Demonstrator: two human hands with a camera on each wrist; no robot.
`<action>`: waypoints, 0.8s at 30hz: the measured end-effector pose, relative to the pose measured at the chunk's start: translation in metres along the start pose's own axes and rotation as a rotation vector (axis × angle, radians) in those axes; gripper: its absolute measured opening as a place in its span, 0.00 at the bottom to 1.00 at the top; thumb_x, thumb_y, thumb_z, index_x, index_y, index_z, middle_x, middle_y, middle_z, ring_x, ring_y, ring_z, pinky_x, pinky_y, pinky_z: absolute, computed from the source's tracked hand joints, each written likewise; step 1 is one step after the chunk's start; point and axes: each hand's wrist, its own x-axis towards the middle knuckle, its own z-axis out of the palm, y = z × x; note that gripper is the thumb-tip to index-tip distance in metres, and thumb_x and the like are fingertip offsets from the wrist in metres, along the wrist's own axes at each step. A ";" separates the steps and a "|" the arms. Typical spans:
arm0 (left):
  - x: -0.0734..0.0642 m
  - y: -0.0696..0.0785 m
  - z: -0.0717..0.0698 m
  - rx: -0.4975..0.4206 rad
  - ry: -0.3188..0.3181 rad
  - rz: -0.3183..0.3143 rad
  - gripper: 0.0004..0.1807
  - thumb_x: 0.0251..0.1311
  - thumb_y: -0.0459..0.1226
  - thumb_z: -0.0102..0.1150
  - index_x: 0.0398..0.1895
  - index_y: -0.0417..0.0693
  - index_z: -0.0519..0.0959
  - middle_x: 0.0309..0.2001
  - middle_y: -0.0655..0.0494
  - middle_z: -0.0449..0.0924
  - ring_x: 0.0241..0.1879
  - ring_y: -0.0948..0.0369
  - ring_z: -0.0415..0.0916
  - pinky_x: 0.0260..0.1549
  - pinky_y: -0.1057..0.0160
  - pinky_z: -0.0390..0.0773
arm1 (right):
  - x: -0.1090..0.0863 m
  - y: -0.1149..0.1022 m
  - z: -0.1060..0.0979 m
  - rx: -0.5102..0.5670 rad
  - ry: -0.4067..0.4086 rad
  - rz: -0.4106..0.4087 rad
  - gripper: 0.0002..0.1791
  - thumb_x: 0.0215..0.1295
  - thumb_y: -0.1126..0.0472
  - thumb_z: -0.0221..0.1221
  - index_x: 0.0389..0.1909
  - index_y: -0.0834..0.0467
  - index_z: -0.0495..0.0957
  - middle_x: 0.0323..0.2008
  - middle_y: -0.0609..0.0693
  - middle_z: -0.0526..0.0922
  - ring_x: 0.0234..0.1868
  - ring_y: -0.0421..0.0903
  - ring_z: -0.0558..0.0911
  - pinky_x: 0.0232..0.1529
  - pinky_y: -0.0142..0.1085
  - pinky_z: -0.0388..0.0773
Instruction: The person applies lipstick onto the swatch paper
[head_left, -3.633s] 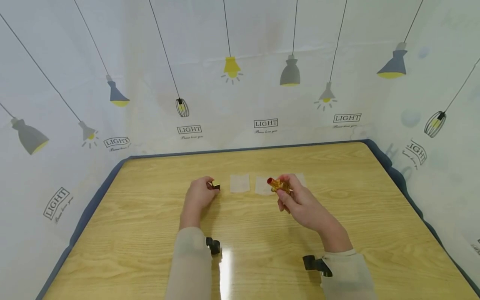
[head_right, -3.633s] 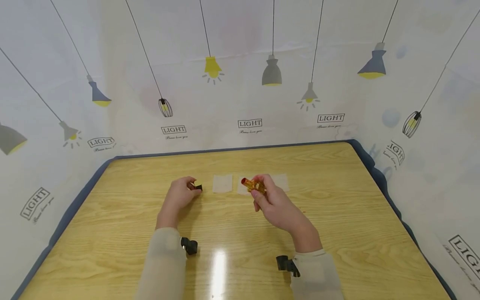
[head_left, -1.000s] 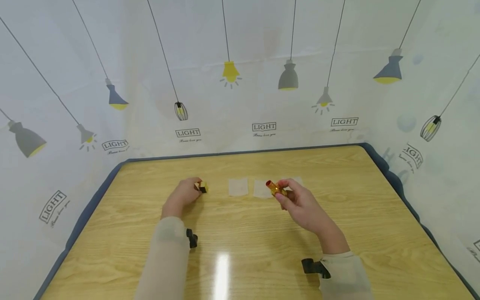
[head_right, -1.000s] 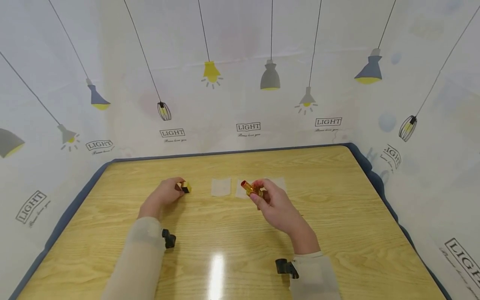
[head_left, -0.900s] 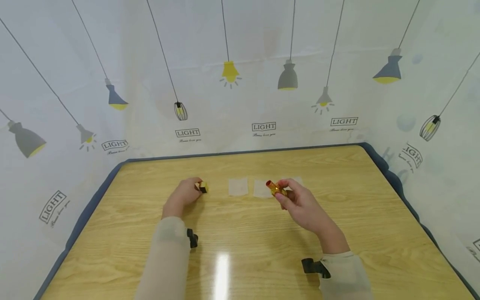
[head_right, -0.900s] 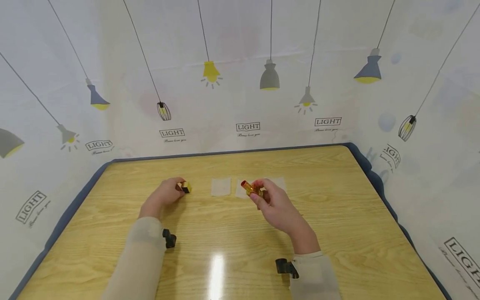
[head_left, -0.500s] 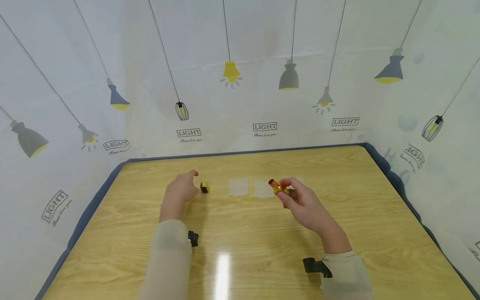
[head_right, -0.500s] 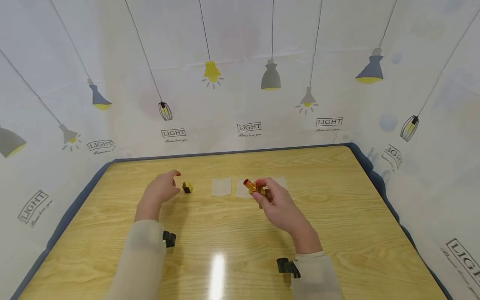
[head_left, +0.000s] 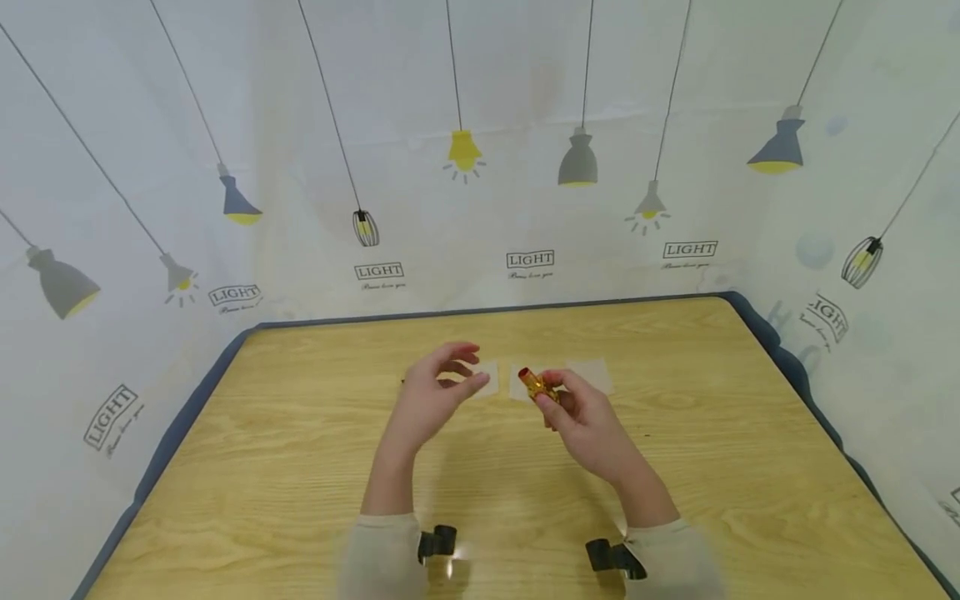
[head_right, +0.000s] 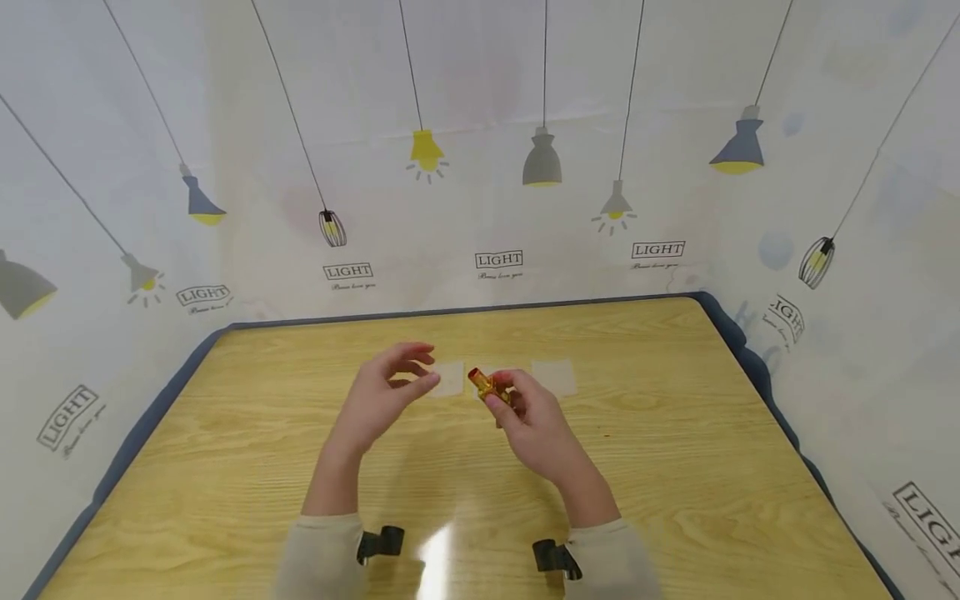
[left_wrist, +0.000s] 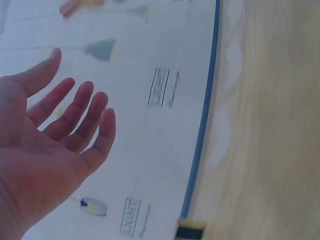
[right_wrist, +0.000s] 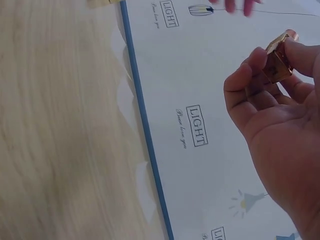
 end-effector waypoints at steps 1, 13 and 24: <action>-0.004 0.001 0.008 -0.065 -0.007 0.000 0.24 0.70 0.40 0.70 0.68 0.52 0.80 0.60 0.51 0.85 0.59 0.53 0.82 0.59 0.50 0.84 | 0.000 0.001 0.003 0.008 -0.005 0.005 0.15 0.83 0.63 0.54 0.62 0.67 0.73 0.41 0.60 0.80 0.34 0.40 0.78 0.37 0.32 0.80; -0.021 -0.002 0.060 -0.504 -0.094 0.004 0.22 0.78 0.37 0.58 0.71 0.38 0.76 0.68 0.43 0.80 0.70 0.52 0.77 0.67 0.56 0.81 | -0.004 -0.002 0.013 0.073 -0.032 -0.019 0.17 0.85 0.63 0.51 0.65 0.68 0.73 0.42 0.55 0.80 0.38 0.38 0.79 0.40 0.30 0.81; -0.023 0.003 0.061 -0.547 -0.089 0.041 0.18 0.80 0.40 0.56 0.65 0.41 0.81 0.65 0.43 0.83 0.64 0.57 0.81 0.66 0.57 0.82 | -0.005 -0.010 0.014 0.071 -0.059 0.017 0.19 0.85 0.61 0.50 0.67 0.68 0.72 0.42 0.60 0.81 0.39 0.41 0.80 0.42 0.30 0.81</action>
